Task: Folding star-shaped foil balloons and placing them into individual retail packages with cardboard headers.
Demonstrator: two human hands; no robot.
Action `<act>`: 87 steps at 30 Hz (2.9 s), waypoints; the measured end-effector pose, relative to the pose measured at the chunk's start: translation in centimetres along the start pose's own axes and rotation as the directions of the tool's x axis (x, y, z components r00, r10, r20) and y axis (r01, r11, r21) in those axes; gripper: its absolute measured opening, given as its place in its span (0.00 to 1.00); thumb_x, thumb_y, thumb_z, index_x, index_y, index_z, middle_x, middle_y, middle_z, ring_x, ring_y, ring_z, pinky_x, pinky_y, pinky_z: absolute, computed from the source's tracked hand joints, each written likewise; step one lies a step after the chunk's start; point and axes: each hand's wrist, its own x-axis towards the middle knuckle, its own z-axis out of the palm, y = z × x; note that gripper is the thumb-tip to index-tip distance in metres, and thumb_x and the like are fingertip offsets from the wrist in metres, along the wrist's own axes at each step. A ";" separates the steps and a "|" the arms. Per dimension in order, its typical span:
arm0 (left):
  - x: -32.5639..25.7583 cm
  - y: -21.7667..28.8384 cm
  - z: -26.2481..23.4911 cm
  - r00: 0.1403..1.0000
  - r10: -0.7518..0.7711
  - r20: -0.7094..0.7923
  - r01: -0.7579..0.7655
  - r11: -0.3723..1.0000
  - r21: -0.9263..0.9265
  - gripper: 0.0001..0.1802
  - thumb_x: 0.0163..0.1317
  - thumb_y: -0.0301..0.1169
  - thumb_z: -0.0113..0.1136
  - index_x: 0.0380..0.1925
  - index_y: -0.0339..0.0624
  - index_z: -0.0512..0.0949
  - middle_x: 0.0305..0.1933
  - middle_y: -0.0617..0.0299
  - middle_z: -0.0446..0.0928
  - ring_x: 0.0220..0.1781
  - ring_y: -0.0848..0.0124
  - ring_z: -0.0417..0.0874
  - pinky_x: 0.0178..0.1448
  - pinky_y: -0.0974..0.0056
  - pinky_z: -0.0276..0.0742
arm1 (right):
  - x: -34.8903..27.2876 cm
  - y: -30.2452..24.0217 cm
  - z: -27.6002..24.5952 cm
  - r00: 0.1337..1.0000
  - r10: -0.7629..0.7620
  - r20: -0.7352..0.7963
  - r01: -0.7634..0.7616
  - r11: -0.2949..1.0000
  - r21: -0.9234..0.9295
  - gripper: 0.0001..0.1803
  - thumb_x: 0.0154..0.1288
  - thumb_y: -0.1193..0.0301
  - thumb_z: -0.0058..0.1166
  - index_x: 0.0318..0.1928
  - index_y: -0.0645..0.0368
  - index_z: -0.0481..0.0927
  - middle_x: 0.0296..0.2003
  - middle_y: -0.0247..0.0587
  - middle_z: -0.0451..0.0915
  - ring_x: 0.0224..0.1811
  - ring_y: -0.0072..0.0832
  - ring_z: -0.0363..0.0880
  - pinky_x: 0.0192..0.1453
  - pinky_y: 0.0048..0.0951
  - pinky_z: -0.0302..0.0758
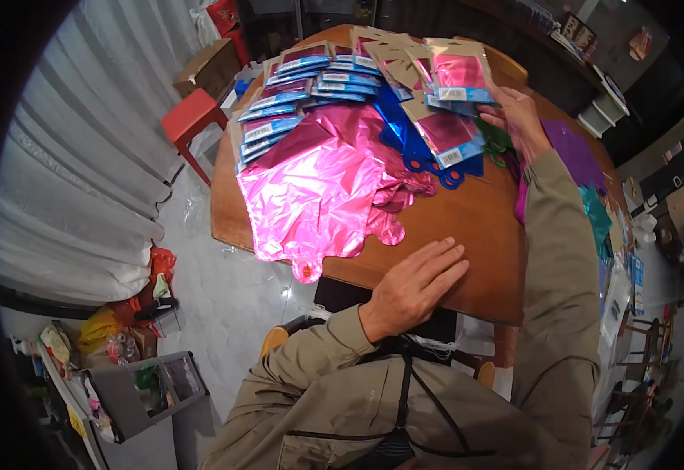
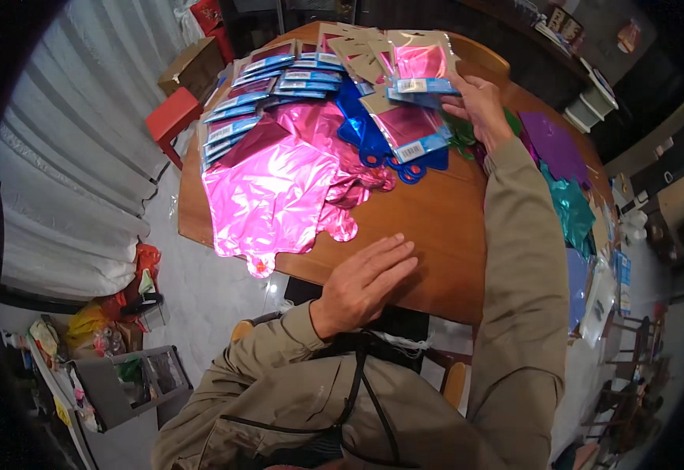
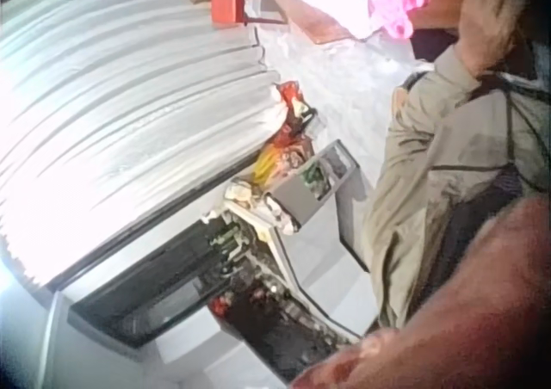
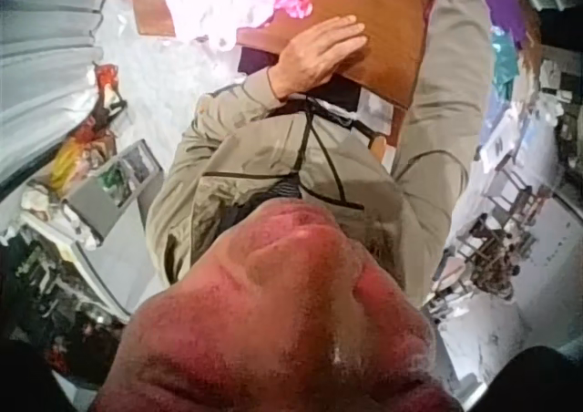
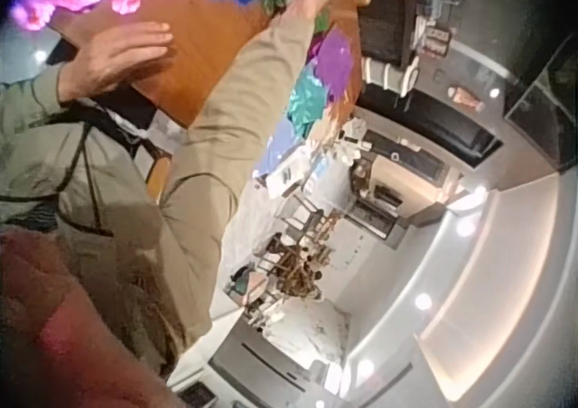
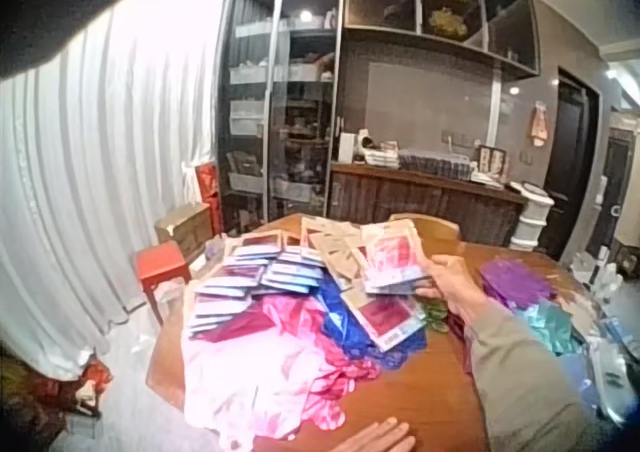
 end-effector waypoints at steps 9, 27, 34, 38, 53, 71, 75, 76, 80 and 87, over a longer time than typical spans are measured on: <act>-1.4 -0.2 0.2 0.996 0.009 -0.088 -0.017 0.996 -0.091 0.19 0.65 0.18 0.64 0.57 0.33 0.85 0.62 0.51 0.86 0.61 0.51 0.89 0.62 0.56 0.87 | -10.7 3.0 7.1 0.905 -0.374 0.202 0.422 0.733 -0.533 0.21 0.72 0.65 0.67 0.58 0.68 0.87 0.47 0.42 0.89 0.39 0.27 0.84 0.45 0.27 0.80; -10.0 2.2 -10.9 0.574 -0.647 -0.502 0.561 0.757 -0.335 0.12 0.73 0.16 0.59 0.52 0.35 0.86 0.47 0.58 0.88 0.39 0.71 0.86 0.41 0.69 0.84 | -19.4 6.4 21.2 0.459 -0.434 0.775 0.877 0.359 -0.319 0.11 0.65 0.71 0.68 0.41 0.65 0.83 0.38 0.42 0.84 0.36 0.40 0.81 0.43 0.39 0.79; -11.2 -0.2 -14.3 0.359 -0.764 -0.536 0.518 0.641 -0.567 0.12 0.78 0.22 0.60 0.57 0.36 0.80 0.50 0.54 0.87 0.39 0.72 0.85 0.38 0.69 0.86 | -20.6 5.1 22.1 0.307 -0.563 0.767 0.943 0.286 -0.168 0.10 0.65 0.71 0.66 0.37 0.65 0.81 0.33 0.43 0.81 0.29 0.43 0.78 0.36 0.42 0.77; -11.2 -0.5 -14.8 0.356 -0.782 -0.512 0.485 0.623 -0.614 0.12 0.78 0.23 0.61 0.58 0.35 0.79 0.50 0.54 0.87 0.39 0.71 0.84 0.37 0.70 0.86 | -19.4 5.6 22.0 0.287 -0.539 0.792 0.946 0.291 -0.145 0.09 0.65 0.72 0.66 0.38 0.64 0.80 0.33 0.44 0.80 0.29 0.44 0.79 0.36 0.44 0.77; -10.3 -2.0 -16.9 0.579 -0.595 -0.557 0.689 0.723 -0.056 0.15 0.65 0.20 0.70 0.53 0.36 0.86 0.42 0.59 0.86 0.37 0.69 0.82 0.45 0.65 0.80 | -19.5 5.9 23.3 0.302 -0.562 0.770 0.934 0.336 -0.121 0.08 0.68 0.74 0.63 0.35 0.67 0.81 0.32 0.43 0.82 0.27 0.41 0.78 0.37 0.42 0.77; -5.1 -5.2 -19.1 0.674 -0.614 -0.410 0.702 0.706 0.096 0.08 0.63 0.27 0.75 0.40 0.36 0.89 0.33 0.58 0.85 0.32 0.66 0.82 0.39 0.61 0.79 | -16.7 6.1 22.1 0.617 -0.253 0.745 0.550 0.816 -0.178 0.11 0.74 0.71 0.60 0.41 0.67 0.90 0.30 0.33 0.84 0.28 0.21 0.71 0.34 0.27 0.70; -5.8 -5.6 -19.5 0.574 -0.749 -0.332 0.769 0.632 -0.098 0.08 0.61 0.28 0.74 0.39 0.36 0.89 0.31 0.56 0.85 0.29 0.61 0.82 0.38 0.58 0.79 | -15.5 6.2 21.4 0.672 -0.124 0.730 0.306 0.944 -0.121 0.10 0.79 0.70 0.58 0.45 0.62 0.89 0.36 0.27 0.84 0.32 0.17 0.74 0.38 0.20 0.72; -5.8 -5.5 -19.6 0.577 -0.747 -0.331 0.766 0.635 -0.097 0.08 0.61 0.28 0.74 0.39 0.36 0.89 0.31 0.56 0.85 0.29 0.61 0.82 0.38 0.58 0.79 | -15.1 6.3 21.2 0.674 -0.128 0.727 0.308 0.944 -0.120 0.10 0.79 0.70 0.58 0.45 0.62 0.89 0.36 0.27 0.84 0.32 0.17 0.74 0.38 0.20 0.72; -5.8 -4.2 -19.7 0.734 -0.607 -0.306 0.659 0.528 0.536 0.08 0.60 0.30 0.74 0.35 0.36 0.88 0.33 0.54 0.86 0.31 0.56 0.85 0.37 0.54 0.80 | -13.3 7.5 20.7 0.833 -0.166 0.528 0.020 0.963 0.270 0.11 0.79 0.68 0.59 0.45 0.62 0.89 0.43 0.33 0.88 0.34 0.19 0.79 0.40 0.22 0.76; -3.5 -3.2 -20.6 0.714 -0.675 -0.188 0.564 0.395 0.725 0.10 0.63 0.35 0.72 0.38 0.39 0.87 0.48 0.52 0.87 0.43 0.53 0.88 0.43 0.53 0.81 | -10.4 8.0 17.2 0.837 -0.087 0.540 -0.269 0.794 0.546 0.16 0.79 0.65 0.60 0.57 0.61 0.85 0.47 0.36 0.87 0.40 0.21 0.82 0.45 0.23 0.79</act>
